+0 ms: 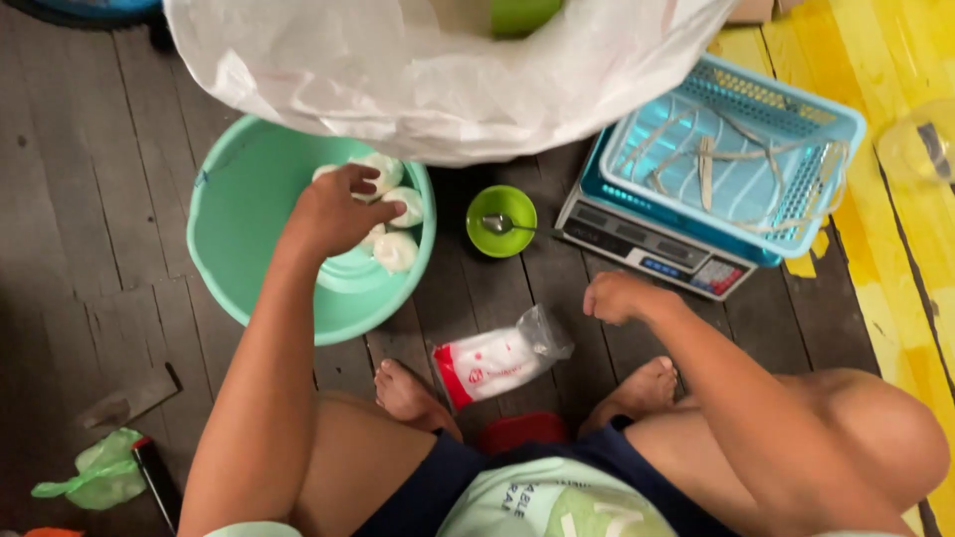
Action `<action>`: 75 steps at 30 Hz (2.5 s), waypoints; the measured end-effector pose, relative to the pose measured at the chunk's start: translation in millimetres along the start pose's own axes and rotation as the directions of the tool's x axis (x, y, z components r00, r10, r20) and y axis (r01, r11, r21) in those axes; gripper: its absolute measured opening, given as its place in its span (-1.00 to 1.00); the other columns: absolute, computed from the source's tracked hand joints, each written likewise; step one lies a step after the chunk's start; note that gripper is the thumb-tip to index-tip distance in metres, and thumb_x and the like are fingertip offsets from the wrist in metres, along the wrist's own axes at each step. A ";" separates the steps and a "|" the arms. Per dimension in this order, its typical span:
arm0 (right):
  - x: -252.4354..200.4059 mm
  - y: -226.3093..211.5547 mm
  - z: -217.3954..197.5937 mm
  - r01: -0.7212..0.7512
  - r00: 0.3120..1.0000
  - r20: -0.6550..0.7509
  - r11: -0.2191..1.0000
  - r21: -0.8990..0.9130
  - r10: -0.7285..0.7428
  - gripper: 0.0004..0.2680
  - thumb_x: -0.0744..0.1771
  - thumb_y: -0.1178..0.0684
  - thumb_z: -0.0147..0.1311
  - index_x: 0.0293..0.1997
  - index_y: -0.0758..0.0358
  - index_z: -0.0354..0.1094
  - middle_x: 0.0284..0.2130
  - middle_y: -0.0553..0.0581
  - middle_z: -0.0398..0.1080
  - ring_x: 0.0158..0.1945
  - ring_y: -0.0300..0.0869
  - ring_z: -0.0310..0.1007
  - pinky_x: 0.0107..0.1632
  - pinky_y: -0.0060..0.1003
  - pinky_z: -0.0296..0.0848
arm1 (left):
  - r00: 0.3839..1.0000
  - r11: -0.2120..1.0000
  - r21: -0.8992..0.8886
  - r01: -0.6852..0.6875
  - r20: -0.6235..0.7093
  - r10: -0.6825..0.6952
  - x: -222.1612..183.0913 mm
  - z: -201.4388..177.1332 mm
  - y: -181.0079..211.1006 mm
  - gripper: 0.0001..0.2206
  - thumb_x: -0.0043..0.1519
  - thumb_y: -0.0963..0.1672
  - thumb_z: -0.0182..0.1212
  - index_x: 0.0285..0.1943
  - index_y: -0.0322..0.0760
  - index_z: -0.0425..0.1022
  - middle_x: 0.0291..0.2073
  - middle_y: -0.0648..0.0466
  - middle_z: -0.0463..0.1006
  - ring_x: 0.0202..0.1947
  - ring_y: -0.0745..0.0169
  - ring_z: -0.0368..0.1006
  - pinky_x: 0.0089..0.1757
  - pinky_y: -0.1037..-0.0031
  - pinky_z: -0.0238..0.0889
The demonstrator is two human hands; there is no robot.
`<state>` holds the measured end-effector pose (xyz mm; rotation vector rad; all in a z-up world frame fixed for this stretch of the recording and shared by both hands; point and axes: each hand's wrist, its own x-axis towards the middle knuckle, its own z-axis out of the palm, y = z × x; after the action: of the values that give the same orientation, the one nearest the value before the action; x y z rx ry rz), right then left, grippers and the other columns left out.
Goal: Packaging powder from a large sack into small plastic bags, weighing them on a digital scale, and tying them shut.
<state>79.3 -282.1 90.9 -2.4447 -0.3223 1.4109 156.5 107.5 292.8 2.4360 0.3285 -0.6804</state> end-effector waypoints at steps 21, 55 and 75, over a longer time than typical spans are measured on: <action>108.2 -48.5 160.1 -0.038 0.982 -0.132 0.837 0.546 0.131 -0.66 0.13 -0.15 0.43 -0.18 0.26 0.61 -0.09 0.40 0.57 0.08 0.21 0.55 0.11 0.02 0.55 | 0.996 0.997 -0.039 0.065 0.058 -0.063 -47.9 -15.1 3.9 -0.39 0.11 -0.02 0.43 0.37 -0.20 0.41 0.24 -0.03 0.55 0.26 0.03 0.46 0.13 0.22 0.43; -15.5 -81.8 56.9 -0.315 0.920 -0.151 0.912 0.264 0.362 -0.94 0.25 0.23 0.06 -0.37 0.32 0.47 -0.20 0.27 0.48 -0.27 0.12 0.60 -0.30 -0.07 0.51 | 0.989 0.996 -0.039 0.081 0.124 -0.076 -51.0 3.1 7.3 -0.39 0.12 0.05 0.32 0.42 0.01 0.37 0.27 0.25 0.52 0.25 0.24 0.45 0.02 0.30 0.40; -115.9 -120.2 -55.2 0.436 0.896 -0.354 0.378 0.817 -0.269 -0.70 0.14 0.24 0.49 -0.10 0.41 0.57 -0.38 0.11 0.59 -0.34 -0.24 0.52 -0.25 -0.31 0.52 | 0.769 0.516 -0.584 -0.627 -0.354 0.533 -72.5 74.5 29.4 -0.41 0.14 -0.29 0.36 0.40 -0.38 0.31 -0.31 0.01 0.58 -0.41 0.17 0.64 -0.33 0.36 0.62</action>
<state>64.9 -217.5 253.8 -1.4429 -0.0202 0.8154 77.3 34.1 293.5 1.6869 -0.1969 -0.0464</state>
